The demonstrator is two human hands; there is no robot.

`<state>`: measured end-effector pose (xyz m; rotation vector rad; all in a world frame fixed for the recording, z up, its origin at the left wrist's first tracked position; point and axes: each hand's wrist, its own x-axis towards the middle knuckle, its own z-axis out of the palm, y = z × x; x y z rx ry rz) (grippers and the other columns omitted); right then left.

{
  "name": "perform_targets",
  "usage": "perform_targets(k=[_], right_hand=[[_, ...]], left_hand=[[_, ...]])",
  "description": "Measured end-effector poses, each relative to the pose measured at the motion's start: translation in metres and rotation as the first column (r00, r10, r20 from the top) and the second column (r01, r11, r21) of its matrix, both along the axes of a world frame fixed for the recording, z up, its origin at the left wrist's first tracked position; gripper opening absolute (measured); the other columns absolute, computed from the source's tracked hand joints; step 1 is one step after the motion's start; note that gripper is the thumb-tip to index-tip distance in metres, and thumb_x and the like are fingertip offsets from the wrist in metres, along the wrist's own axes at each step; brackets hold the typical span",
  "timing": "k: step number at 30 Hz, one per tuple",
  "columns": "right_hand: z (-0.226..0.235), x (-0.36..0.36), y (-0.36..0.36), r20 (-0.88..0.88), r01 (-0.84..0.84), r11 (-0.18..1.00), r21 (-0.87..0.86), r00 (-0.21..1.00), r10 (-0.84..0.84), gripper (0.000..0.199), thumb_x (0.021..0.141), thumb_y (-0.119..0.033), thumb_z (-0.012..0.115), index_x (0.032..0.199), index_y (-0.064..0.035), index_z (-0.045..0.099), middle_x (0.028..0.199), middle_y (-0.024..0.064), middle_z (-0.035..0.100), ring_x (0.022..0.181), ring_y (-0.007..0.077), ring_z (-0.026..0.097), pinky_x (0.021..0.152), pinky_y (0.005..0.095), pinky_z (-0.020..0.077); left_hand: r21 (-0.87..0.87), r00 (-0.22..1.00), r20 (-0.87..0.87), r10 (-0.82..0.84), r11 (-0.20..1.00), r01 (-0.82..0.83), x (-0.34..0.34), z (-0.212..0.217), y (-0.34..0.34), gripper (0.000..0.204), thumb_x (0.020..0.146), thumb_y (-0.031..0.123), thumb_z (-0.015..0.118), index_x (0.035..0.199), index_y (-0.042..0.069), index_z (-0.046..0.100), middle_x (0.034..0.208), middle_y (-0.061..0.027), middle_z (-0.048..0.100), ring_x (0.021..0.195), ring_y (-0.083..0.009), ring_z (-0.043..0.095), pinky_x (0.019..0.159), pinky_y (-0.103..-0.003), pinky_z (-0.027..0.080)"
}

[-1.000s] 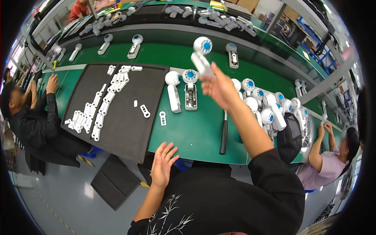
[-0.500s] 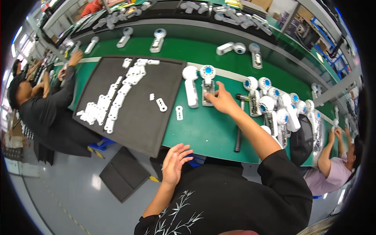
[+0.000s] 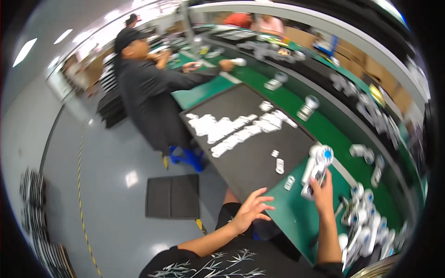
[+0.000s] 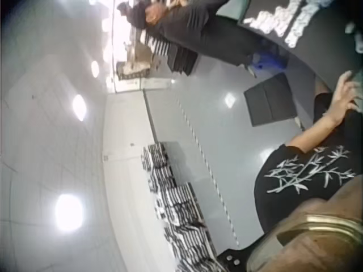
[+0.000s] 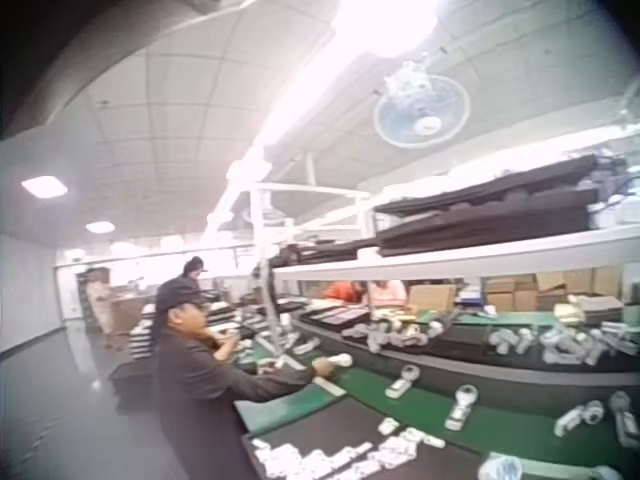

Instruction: The person assembles handheld fans by taking plastic covers from a tray, fitting them onto the fan bodies, tapping them into place using a small mallet, and setting the fans onto the table.

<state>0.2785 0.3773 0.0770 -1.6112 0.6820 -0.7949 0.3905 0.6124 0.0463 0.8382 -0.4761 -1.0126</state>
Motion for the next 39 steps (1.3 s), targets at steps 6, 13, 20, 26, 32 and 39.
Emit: perform_targets(k=[6,13,20,26,32,39], right_hand=[[0.004,0.056,0.017,-0.194,-0.385,0.923,0.003,0.905,0.378,0.034,0.093,-0.021,0.061,0.12,0.0,0.058,0.098,0.007,0.064,0.082,0.013,0.061,0.072,0.028,0.0497],[-0.035,0.171,0.021,-0.365,-0.402,0.659,-0.636,0.909,0.203,0.029,0.088,-0.023,0.065,0.109,-0.0032,0.063,0.091,0.0112,0.059,0.081,0.0249,0.059,0.073,0.0368,0.0496],[-0.039,0.203,0.034,-0.476,-0.461,0.496,-0.736,0.873,0.106,0.03,0.084,-0.024,0.069,0.106,-0.0036,0.064,0.095,0.0142,0.056,0.094,0.0332,0.055,0.083,0.0417,0.0475],[-0.052,0.192,0.005,-0.376,-0.348,0.492,-0.798,0.925,0.045,0.028,0.082,-0.022,0.069,0.102,-0.0034,0.065,0.099,0.0164,0.058,0.098,0.0356,0.055,0.086,0.0432,0.0463],[-0.054,0.185,-0.018,-0.385,-0.366,0.605,-0.707,0.917,0.105,0.023,0.084,-0.017,0.065,0.101,-0.0028,0.065,0.098,0.0154,0.061,0.1,0.0341,0.056,0.088,0.0415,0.046],[-0.045,0.173,-0.067,-0.393,-0.331,0.799,-0.502,0.91,0.13,0.025,0.084,-0.001,0.052,0.104,-0.0055,0.066,0.104,0.0167,0.062,0.102,0.0341,0.058,0.089,0.0409,0.0474]], left_hand=[[0.037,0.962,-0.184,0.201,0.98,-0.197,0.028,0.019,-0.023,0.053,0.095,0.022,0.057,0.136,0.006,0.028,0.112,-0.0177,0.061,0.087,-0.0238,0.065,0.068,-0.036,0.057],[0.062,0.894,-0.103,0.435,0.9,-0.431,0.024,-0.004,0.04,0.035,0.097,0.022,0.054,0.123,0.005,0.039,0.108,-0.0171,0.064,0.067,-0.0213,0.066,0.056,-0.035,0.057],[0.195,0.772,-0.439,0.46,0.887,-0.418,-0.004,-0.028,0.097,0.031,0.096,0.02,0.052,0.122,0.005,0.043,0.111,-0.0194,0.063,0.073,-0.0232,0.066,0.054,-0.034,0.056],[0.196,0.768,-0.457,0.448,0.894,-0.404,0.002,-0.035,0.095,0.038,0.093,0.014,0.053,0.127,0.008,0.039,0.117,-0.0223,0.06,0.086,-0.0298,0.066,0.059,-0.036,0.059],[0.035,0.852,-0.422,0.31,0.945,-0.326,0.014,-0.016,0.096,0.054,0.087,0.005,0.052,0.137,0.01,0.03,0.128,-0.0245,0.051,0.1,-0.0373,0.064,0.077,-0.046,0.062],[0.057,0.864,-0.341,0.369,0.926,-0.373,0.009,-0.017,0.095,0.064,0.084,0.001,0.054,0.141,0.005,0.027,0.137,-0.0259,0.045,0.107,-0.039,0.061,0.08,-0.046,0.06]])
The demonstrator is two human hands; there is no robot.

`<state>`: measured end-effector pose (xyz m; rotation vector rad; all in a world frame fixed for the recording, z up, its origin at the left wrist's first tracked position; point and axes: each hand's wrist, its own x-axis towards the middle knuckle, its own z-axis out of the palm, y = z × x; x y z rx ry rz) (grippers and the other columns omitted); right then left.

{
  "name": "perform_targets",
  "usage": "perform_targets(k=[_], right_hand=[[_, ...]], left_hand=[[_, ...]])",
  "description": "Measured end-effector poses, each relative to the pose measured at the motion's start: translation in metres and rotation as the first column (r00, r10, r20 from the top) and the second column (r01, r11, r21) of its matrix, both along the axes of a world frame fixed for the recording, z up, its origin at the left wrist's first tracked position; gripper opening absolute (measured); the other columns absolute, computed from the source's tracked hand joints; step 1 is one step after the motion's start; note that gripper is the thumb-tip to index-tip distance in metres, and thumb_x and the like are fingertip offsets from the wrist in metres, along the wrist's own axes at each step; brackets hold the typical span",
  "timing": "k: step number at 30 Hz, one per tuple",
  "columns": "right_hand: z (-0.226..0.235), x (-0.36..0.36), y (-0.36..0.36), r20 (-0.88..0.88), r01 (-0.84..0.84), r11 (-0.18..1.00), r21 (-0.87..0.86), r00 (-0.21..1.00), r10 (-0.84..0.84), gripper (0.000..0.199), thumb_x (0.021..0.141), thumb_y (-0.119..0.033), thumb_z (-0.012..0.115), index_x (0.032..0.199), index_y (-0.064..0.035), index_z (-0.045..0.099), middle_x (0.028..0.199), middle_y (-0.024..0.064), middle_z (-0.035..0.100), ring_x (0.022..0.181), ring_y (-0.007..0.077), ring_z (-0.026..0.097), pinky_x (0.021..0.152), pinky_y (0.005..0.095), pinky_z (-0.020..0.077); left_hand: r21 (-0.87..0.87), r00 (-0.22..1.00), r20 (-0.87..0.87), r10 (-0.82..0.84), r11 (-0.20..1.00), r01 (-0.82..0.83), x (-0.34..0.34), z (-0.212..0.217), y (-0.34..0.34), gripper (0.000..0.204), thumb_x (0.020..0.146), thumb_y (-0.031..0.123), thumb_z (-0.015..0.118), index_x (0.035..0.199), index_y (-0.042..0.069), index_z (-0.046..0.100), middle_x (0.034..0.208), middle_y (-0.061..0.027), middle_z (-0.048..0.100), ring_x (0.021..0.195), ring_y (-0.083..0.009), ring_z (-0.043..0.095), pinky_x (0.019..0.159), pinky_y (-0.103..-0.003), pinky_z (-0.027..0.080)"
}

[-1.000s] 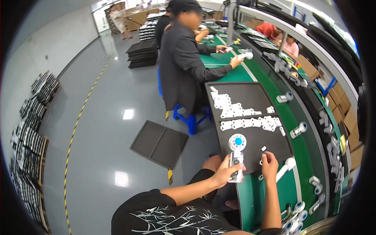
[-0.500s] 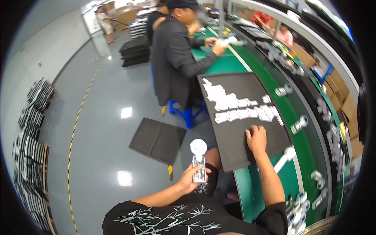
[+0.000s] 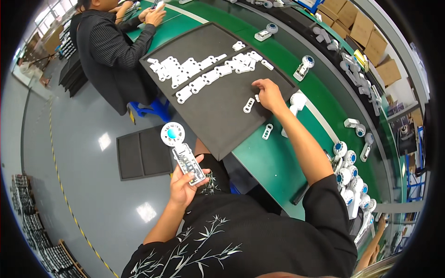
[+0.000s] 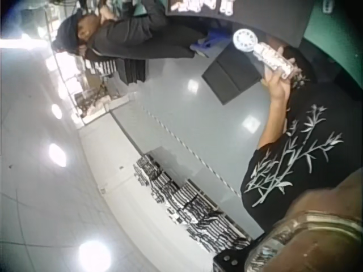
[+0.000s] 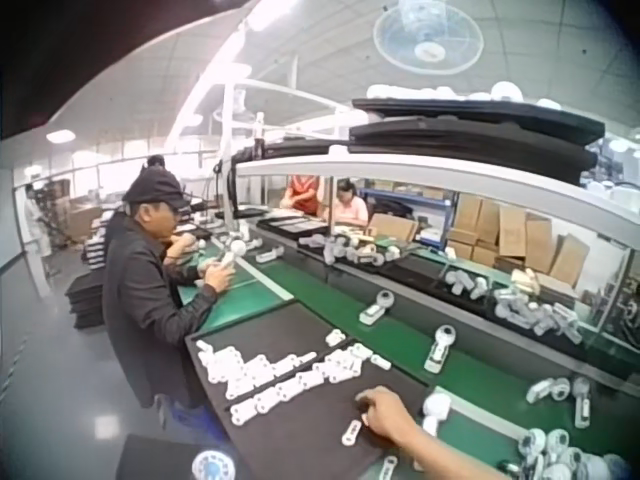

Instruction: The person assembles handheld fans by taking plastic covers from a tray, fitting them onto the fan bodies, tapping them into place using a small mallet, and setting the fans onto the table.

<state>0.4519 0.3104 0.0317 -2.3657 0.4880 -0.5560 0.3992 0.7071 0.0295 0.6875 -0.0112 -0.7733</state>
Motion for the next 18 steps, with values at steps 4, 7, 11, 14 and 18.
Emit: perform_targets(k=[4,7,11,14,18], right_hand=[[0.008,-0.007,-0.014,-0.125,-0.106,0.985,-0.135,0.988,0.089,0.028,0.084,0.0,0.048,0.106,-0.0057,0.066,0.106,0.0174,0.063,0.102,0.0343,0.06,0.088,0.0403,0.0481],[0.003,0.005,-0.027,-0.113,-0.056,0.991,-0.125,0.993,0.042,0.029,0.085,0.0,0.048,0.106,-0.0063,0.066,0.107,0.0178,0.064,0.101,0.0348,0.061,0.088,0.0406,0.0483],[-0.002,0.031,-0.031,-0.124,-0.019,0.997,-0.074,0.992,0.01,0.026,0.086,-0.006,0.053,0.109,-0.007,0.065,0.105,0.018,0.064,0.101,0.0351,0.061,0.088,0.0408,0.0482],[0.001,0.054,-0.021,-0.156,-0.036,0.991,-0.131,0.988,0.016,0.025,0.086,-0.017,0.06,0.109,-0.0082,0.065,0.107,0.0174,0.062,0.104,0.0338,0.059,0.089,0.0409,0.0485],[-0.003,0.074,-0.006,-0.154,0.028,0.963,-0.267,0.986,-0.071,0.027,0.087,-0.024,0.063,0.109,-0.0086,0.063,0.106,0.0164,0.061,0.102,0.0339,0.058,0.088,0.0408,0.0471]], left_hand=[[0.037,0.999,0.051,0.008,0.999,-0.01,0.0,0.0,0.001,0.061,0.084,0.002,0.053,0.139,0.001,0.027,0.138,-0.029,0.043,0.105,-0.0396,0.063,0.077,-0.046,0.062],[0.033,0.999,0.053,-0.006,0.999,0.004,-0.001,0.0,0.001,0.062,0.084,0.002,0.053,0.139,0.001,0.027,0.137,-0.0299,0.043,0.104,-0.0396,0.063,0.075,-0.046,0.063],[0.018,0.998,0.066,-0.022,1.0,0.02,0.0,-0.001,0.003,0.065,0.082,0.001,0.054,0.141,0.002,0.026,0.136,-0.0291,0.045,0.103,-0.0395,0.063,0.074,-0.045,0.062],[0.015,0.997,0.079,-0.023,1.0,0.022,0.0,-0.002,0.004,0.067,0.08,0.0,0.054,0.141,0.002,0.025,0.136,-0.0287,0.045,0.103,-0.0395,0.063,0.074,-0.045,0.062],[0.031,0.994,0.104,-0.018,0.999,0.015,0.001,-0.003,0.008,0.067,0.081,0.0,0.054,0.141,0.002,0.025,0.136,-0.0299,0.045,0.101,-0.0398,0.064,0.071,-0.045,0.063]])
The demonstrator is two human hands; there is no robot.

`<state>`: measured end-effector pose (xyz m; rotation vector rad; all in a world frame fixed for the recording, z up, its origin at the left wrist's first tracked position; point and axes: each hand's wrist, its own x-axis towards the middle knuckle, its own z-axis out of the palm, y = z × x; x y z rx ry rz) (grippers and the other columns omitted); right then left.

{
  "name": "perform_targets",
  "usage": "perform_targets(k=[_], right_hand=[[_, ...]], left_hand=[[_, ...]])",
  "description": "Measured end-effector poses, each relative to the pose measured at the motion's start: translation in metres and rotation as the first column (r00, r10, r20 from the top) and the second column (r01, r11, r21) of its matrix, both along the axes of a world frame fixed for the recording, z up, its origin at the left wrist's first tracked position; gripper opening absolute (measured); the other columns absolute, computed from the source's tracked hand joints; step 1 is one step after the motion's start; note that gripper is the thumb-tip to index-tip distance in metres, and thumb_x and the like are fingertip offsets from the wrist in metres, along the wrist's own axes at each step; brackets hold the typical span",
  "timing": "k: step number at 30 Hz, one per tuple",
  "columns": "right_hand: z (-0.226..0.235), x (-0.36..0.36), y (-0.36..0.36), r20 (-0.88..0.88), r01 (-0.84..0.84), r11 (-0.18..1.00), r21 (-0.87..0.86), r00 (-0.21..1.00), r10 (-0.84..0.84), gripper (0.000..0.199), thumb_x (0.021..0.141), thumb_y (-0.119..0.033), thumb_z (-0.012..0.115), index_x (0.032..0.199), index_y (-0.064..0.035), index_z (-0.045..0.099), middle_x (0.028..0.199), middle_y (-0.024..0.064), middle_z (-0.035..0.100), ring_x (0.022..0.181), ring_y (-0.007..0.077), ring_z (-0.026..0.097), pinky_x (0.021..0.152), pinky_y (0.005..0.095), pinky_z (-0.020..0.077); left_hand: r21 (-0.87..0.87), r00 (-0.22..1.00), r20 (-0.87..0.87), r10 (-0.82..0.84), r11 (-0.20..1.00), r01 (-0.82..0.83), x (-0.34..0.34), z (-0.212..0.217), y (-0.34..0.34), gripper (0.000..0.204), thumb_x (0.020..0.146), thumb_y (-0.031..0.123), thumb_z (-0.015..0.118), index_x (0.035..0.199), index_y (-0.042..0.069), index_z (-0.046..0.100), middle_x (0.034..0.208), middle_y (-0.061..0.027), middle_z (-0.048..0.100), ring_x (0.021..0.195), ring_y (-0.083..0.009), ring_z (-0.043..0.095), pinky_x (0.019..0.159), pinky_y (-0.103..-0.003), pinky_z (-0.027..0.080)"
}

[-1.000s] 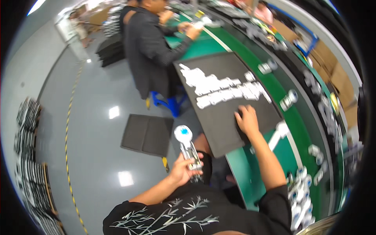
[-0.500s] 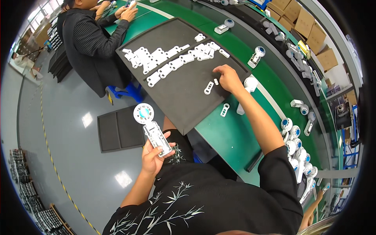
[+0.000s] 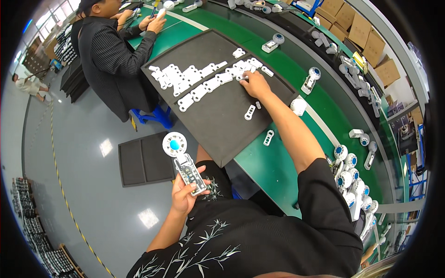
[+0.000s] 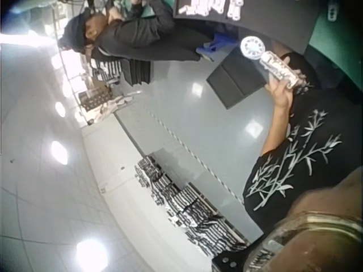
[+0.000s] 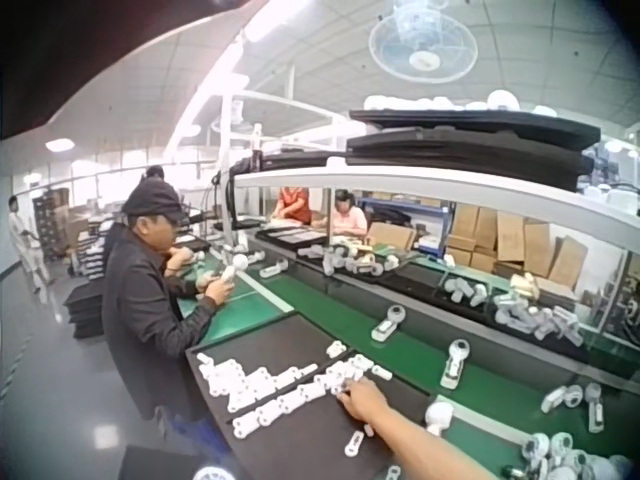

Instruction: The person assembles handheld fans by taking plastic covers from a tray, fitting them onto the fan bodies, tapping them into place using a small mallet, and setting the fans onto the table.

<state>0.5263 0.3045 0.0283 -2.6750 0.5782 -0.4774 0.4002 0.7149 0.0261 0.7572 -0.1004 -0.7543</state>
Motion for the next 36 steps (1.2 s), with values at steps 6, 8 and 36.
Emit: perform_targets(k=[6,8,36], right_hand=[[0.007,-0.009,0.011,0.034,-0.136,0.981,-0.141,0.989,0.142,0.021,0.088,-0.024,0.064,0.097,-0.0049,0.059,0.105,0.0168,0.059,0.103,0.0351,0.057,0.087,0.041,0.0474],[0.013,-0.028,0.02,0.096,-0.193,0.971,-0.142,0.974,0.207,0.02,0.088,-0.022,0.064,0.094,-0.0036,0.058,0.104,0.0174,0.059,0.099,0.0362,0.059,0.084,0.0406,0.049],[0.078,-0.302,0.144,0.525,-0.33,0.469,0.82,0.76,-0.383,0.049,0.086,-0.005,0.069,0.131,-0.0037,0.051,0.098,0.0077,0.061,0.084,0.013,0.06,0.078,0.0284,0.0513]], left_hand=[[0.04,0.999,0.039,0.027,0.999,-0.029,0.002,-0.004,0.004,0.064,0.081,0.002,0.053,0.14,0.003,0.026,0.133,-0.0309,0.046,0.098,-0.0395,0.065,0.068,-0.045,0.063],[0.042,0.999,0.052,0.002,0.999,-0.004,0.003,-0.004,0.002,0.064,0.081,0.002,0.053,0.14,0.003,0.026,0.132,-0.0302,0.047,0.096,-0.039,0.065,0.068,-0.045,0.063],[0.156,0.698,0.483,-0.528,0.837,0.525,-0.043,0.049,-0.176,0.073,0.079,0.001,0.063,0.139,0.004,0.021,0.119,-0.0123,0.046,0.107,-0.0224,0.056,0.079,-0.038,0.054]])
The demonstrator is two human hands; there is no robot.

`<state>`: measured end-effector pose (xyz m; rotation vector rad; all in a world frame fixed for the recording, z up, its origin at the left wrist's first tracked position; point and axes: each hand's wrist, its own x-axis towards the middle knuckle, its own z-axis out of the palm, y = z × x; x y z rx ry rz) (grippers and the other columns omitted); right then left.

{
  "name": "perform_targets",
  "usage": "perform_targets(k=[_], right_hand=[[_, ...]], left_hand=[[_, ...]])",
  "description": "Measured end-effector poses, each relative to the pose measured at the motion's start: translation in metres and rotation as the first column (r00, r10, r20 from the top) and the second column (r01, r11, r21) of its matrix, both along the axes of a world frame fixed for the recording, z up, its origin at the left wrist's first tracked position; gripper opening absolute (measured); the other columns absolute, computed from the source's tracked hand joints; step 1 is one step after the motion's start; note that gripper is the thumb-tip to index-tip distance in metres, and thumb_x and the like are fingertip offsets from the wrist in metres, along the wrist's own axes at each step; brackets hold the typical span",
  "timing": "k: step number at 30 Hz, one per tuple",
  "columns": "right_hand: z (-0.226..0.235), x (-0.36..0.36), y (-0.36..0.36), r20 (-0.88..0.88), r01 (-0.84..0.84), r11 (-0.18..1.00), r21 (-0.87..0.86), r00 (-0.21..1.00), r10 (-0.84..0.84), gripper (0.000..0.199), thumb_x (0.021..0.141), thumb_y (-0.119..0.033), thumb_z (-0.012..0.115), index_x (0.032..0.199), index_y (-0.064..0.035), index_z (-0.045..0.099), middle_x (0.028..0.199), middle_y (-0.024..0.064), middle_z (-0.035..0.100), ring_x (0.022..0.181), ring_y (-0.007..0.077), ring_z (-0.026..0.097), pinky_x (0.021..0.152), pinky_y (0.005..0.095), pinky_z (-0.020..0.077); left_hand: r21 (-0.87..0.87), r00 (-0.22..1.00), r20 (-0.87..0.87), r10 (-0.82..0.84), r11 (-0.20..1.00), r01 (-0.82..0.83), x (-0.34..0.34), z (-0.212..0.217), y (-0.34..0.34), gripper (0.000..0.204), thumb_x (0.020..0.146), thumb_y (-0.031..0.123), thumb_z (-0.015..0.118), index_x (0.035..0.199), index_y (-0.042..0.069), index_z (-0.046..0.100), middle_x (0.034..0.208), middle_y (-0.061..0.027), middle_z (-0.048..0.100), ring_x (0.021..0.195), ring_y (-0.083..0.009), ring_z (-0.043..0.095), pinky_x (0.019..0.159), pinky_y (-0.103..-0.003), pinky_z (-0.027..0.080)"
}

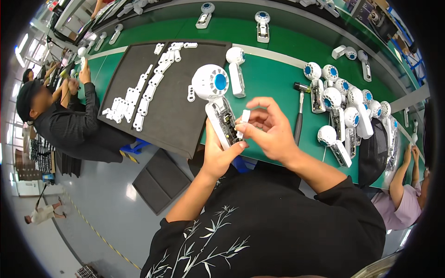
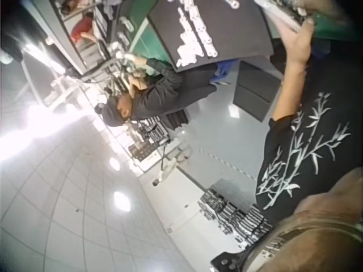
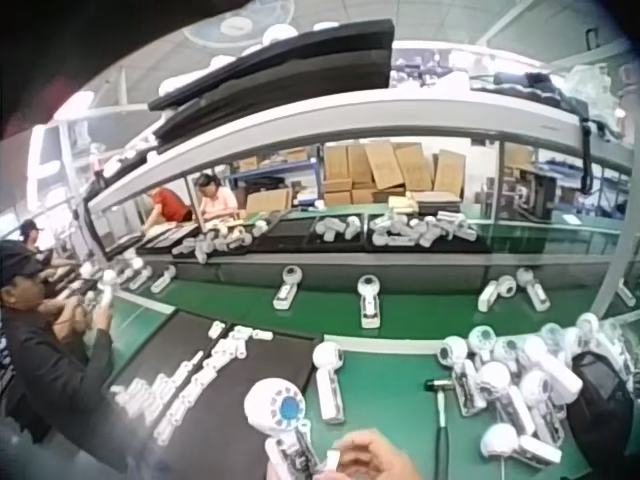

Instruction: The person assembles handheld fans by taking plastic covers from a tray, fitting them onto the fan bodies, tapping them into place using a small mallet, and setting the fans onto the table.

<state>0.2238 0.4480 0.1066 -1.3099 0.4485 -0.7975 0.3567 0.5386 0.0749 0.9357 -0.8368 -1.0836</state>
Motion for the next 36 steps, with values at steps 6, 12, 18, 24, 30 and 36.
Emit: perform_targets(k=[6,12,18,24,30,36], right_hand=[[-0.02,0.008,0.008,-0.004,0.201,0.866,-0.458,0.974,-0.229,0.048,0.081,-0.003,0.074,0.125,-0.0034,0.056,0.099,0.0099,0.062,0.082,0.0155,0.061,0.075,0.0294,0.0518],[-0.028,-0.009,-0.008,-0.201,0.136,0.762,-0.633,0.922,-0.331,0.037,0.082,-0.014,0.073,0.114,-0.0017,0.061,0.085,0.0113,0.061,0.074,0.0206,0.062,0.069,0.0306,0.0514],[-0.058,-0.081,-0.067,-0.608,-0.021,0.662,-0.749,0.42,-0.674,0.042,0.086,-0.025,0.068,0.121,-0.0033,0.058,0.091,0.0182,0.062,0.075,0.0326,0.062,0.07,0.039,0.0516],[-0.085,-0.07,-0.075,-0.68,-0.071,0.698,-0.712,0.319,-0.66,0.042,0.088,-0.024,0.065,0.121,-0.0025,0.051,0.096,0.0182,0.059,0.071,0.0299,0.061,0.063,0.038,0.0514],[-0.056,-0.046,-0.051,-0.636,0.081,0.997,0.015,0.77,-0.053,0.025,0.096,-0.024,0.054,0.107,-0.0017,0.054,0.078,0.0071,0.052,0.059,0.0132,0.052,0.051,0.0265,0.0432],[-0.007,-0.034,0.001,-0.531,-0.2,0.978,0.062,0.823,0.202,0.026,0.101,-0.025,0.047,0.091,-0.0031,0.057,0.063,-0.0012,0.049,0.057,0.007,0.049,0.049,0.0253,0.0398]], left_hand=[[-0.066,0.98,0.162,0.118,0.992,-0.109,-0.007,-0.012,-0.006,0.068,0.079,-0.002,0.064,0.135,0.003,0.027,0.117,-0.011,0.047,0.105,-0.0173,0.054,0.074,-0.032,0.053],[0.141,0.986,0.006,0.167,0.976,-0.166,-0.005,-0.011,0.002,0.055,0.078,-0.004,0.061,0.126,0.003,0.035,0.1,-0.0093,0.052,0.076,-0.0148,0.058,0.054,-0.026,0.047],[0.166,0.98,-0.083,0.181,0.972,-0.165,0.003,-0.015,0.017,0.052,0.076,-0.002,0.057,0.124,0.005,0.038,0.093,-0.0093,0.054,0.063,-0.0168,0.056,0.045,-0.027,0.039],[0.218,0.964,-0.21,0.161,0.969,-0.114,0.003,-0.013,0.018,0.049,0.078,-0.001,0.055,0.124,0.005,0.039,0.094,-0.0102,0.054,0.063,-0.018,0.056,0.045,-0.027,0.039],[0.176,0.93,-0.307,0.204,0.972,-0.155,0.01,-0.008,0.023,0.048,0.079,-0.003,0.058,0.122,0.005,0.039,0.096,-0.0101,0.053,0.065,-0.018,0.059,0.046,-0.026,0.041],[0.175,0.926,-0.304,0.223,0.969,-0.176,0.017,0.0,0.025,0.047,0.079,-0.004,0.058,0.121,0.005,0.039,0.096,-0.0097,0.053,0.066,-0.017,0.059,0.047,-0.026,0.043]])
